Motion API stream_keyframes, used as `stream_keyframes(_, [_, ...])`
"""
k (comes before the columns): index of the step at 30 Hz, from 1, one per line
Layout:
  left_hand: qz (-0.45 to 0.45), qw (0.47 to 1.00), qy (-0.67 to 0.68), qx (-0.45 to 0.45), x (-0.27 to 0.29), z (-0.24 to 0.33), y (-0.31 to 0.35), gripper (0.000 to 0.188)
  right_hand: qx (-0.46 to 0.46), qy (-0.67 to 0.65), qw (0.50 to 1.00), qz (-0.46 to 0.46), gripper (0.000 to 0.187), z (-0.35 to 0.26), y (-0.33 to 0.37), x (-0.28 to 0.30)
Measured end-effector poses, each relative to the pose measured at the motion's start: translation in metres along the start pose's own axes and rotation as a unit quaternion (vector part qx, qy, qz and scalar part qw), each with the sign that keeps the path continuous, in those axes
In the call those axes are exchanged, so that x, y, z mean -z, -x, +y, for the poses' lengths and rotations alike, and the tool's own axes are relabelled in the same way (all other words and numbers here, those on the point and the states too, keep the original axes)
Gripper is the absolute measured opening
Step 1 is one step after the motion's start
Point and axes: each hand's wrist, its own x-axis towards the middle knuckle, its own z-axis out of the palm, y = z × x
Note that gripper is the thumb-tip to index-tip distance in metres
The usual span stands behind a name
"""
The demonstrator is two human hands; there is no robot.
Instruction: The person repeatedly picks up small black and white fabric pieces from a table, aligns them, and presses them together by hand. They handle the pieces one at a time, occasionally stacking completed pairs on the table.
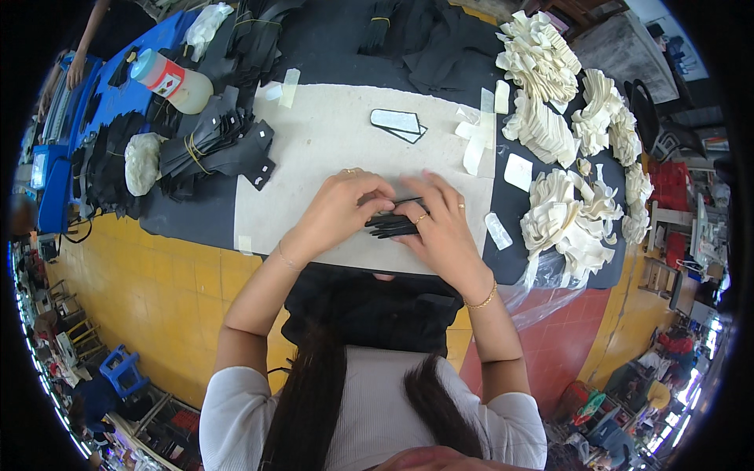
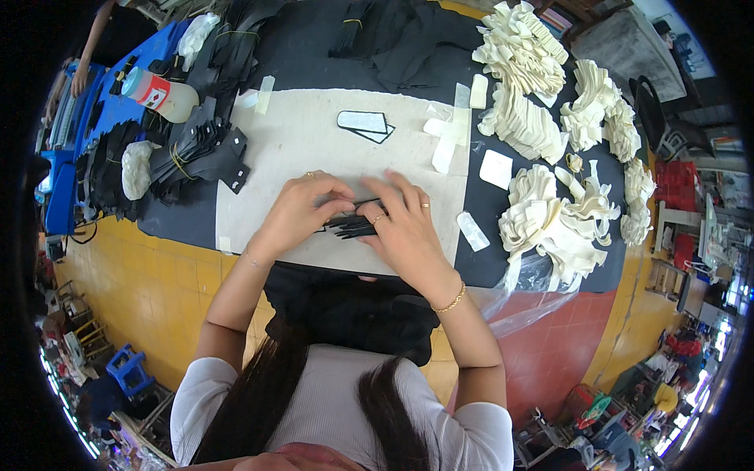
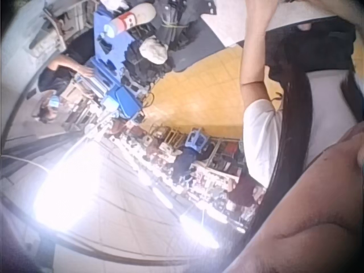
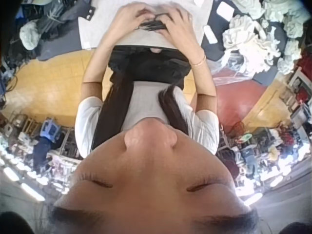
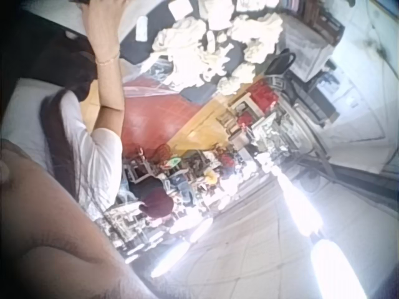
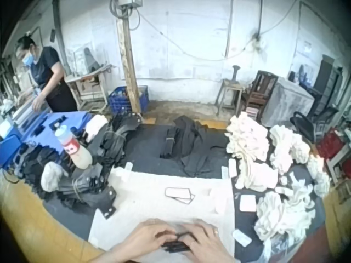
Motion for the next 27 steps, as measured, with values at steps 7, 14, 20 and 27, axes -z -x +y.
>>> stream_keyframes(7, [0.015, 0.975, -0.181, 0.125, 0.044, 0.004, 0.051, 0.043, -0.014, -0.024, 0.999, -0.030, 0.053, 0.002, 0.008, 0.005])
stream_keyframes(14, [0.022, 0.967, -0.193, 0.167, 0.027, 0.003, 0.078, 0.047, -0.058, 0.041, 0.997, -0.035, 0.059, -0.002, 0.012, 0.006])
stream_keyframes(20, [0.033, 0.965, -0.106, 0.239, 0.021, 0.004, 0.073, 0.039, -0.025, 0.002, 0.996, -0.087, 0.054, -0.001, 0.018, 0.011])
stream_keyframes(27, [0.030, 0.994, -0.062, 0.080, 0.004, 0.000, 0.029, 0.026, -0.003, -0.027, 0.999, -0.036, 0.049, -0.004, 0.011, -0.005])
